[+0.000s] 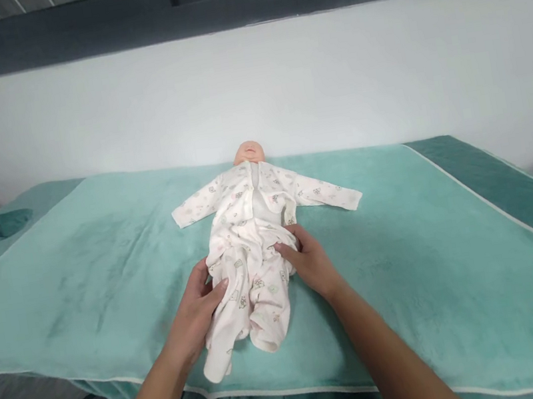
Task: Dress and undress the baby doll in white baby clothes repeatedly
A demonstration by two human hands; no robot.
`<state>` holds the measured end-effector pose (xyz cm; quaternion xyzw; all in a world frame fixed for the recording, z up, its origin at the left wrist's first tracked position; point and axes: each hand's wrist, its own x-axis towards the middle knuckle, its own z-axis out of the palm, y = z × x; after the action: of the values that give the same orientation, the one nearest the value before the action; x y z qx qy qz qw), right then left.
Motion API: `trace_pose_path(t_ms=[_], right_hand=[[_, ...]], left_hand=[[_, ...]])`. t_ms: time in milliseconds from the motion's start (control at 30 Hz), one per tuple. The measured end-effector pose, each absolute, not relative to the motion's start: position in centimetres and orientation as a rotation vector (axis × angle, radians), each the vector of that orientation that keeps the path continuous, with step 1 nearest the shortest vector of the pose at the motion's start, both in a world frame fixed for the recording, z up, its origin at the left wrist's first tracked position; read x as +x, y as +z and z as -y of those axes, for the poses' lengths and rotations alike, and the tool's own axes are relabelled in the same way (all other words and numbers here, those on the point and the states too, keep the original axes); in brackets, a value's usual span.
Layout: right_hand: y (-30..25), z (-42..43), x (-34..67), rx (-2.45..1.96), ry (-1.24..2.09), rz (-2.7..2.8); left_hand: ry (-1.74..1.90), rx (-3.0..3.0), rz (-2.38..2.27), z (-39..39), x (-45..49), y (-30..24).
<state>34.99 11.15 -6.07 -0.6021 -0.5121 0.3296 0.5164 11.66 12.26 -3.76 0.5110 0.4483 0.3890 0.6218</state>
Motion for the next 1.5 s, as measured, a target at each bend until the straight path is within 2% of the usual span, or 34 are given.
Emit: trace_pose_path(t_ms=[133,367,533,900,1067,1167,1267,1367,1500], right_hand=[[-6.0,-11.6,34.7,-1.588,0.633,1.232],[-6.0,-12.0,34.4,-1.612,0.572,1.267],[-6.2,-11.5,34.6,-1.602,0.596,1.285],[-6.1,-11.4,34.5,-1.611,0.609,1.285],[-6.3,-11.3,34.4,-1.611,0.601,1.264],[-6.5,-11.1,34.4,-1.623,0.47,1.245],[-6.2,-10.2,33.8,-1.593,0.177,1.249],[-4.8,-8.5,32.1,-1.503,0.037,1.448],[-2.6,-6.1,28.6,-1.5,0.162,2.025]], left_hand=[[0.912,1.19,-1.057,-9.4,11.0,-4.1],[0.962,2.108,-1.201,-4.0,9.2,-5.8],[1.07,2.387,-1.325,-4.7,10.7,-7.2],[1.357,2.327,-1.511,-8.0,13.3,-5.7],[1.28,2.263,-1.552,-8.8,13.4,-4.3],[1.156,2.196,-1.57,-7.7,12.6,-4.4],[1.041,2.179,-1.597,-6.4,11.3,-4.6],[0.991,2.216,-1.63,-5.5,10.6,-4.5],[0.97,2.205,-1.585,-5.7,10.7,-3.8]])
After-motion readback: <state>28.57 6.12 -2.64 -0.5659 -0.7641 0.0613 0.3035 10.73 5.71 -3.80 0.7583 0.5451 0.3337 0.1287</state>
